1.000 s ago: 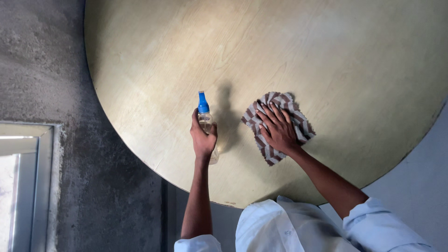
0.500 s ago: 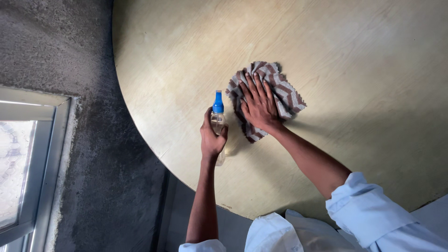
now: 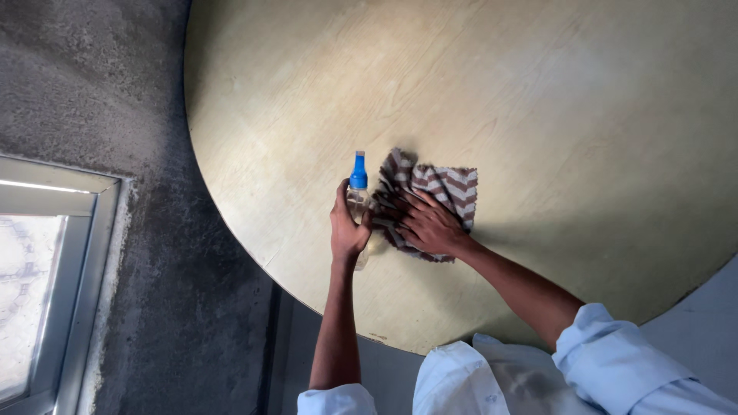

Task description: The person sprays a cleaning solution onto a large round wooden table and wipes the surface with a striped cloth. The person moves around the table, repeatedly spraying and wiping different sections to clean the entire surface.

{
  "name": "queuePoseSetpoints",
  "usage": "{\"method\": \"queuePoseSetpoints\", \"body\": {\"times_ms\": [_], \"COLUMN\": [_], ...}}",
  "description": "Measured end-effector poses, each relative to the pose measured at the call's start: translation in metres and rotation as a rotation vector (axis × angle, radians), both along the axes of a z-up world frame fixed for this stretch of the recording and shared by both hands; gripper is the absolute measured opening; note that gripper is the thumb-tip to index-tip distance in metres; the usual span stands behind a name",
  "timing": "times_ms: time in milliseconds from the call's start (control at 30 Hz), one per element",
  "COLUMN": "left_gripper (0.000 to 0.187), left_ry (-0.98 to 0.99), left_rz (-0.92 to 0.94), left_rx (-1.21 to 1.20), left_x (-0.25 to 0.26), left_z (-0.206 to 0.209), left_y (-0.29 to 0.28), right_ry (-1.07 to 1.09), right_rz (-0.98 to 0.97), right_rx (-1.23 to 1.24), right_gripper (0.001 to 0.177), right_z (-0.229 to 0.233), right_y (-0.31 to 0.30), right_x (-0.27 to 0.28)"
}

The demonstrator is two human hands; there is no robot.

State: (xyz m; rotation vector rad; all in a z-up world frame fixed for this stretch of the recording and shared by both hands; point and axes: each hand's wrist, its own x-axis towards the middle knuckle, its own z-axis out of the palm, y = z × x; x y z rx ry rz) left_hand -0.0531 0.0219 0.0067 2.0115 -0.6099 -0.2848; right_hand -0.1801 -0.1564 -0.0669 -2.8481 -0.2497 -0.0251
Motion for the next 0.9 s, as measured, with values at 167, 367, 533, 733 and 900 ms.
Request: {"method": "queuePoseSetpoints", "body": {"times_ms": [167, 367, 533, 733, 900], "left_gripper": [0.070, 0.073, 0.075, 0.086, 0.082], "left_ry": [-0.072, -0.158, -0.297, -0.266, -0.299], "left_rz": [-0.045, -0.077, -0.160, -0.155, -0.098], "left_rx": [-0.034, 0.109, 0.245, 0.278, 0.310], "left_x": [-0.017, -0.034, -0.048, -0.064, -0.079], "left_z": [0.013, 0.016, 0.023, 0.024, 0.002], "left_y": [0.003, 0.000, -0.019, -0.054, -0.084], "right_ry": [-0.064, -0.081, -0.096, -0.107, -0.100], "right_rz": [-0.127, -0.300, -0.390, -0.388, -0.299], "right_rx": [0.027, 0.042, 0.019, 0.035, 0.056], "right_gripper": [0.054, 0.056, 0.055, 0.054, 0.055], "right_z": [0.002, 0.003, -0.004, -0.007, 0.000], "right_y": [-0.016, -0.044, -0.072, -0.103, -0.129], "right_x": [-0.068, -0.127, -0.158, -0.176, -0.170]}}
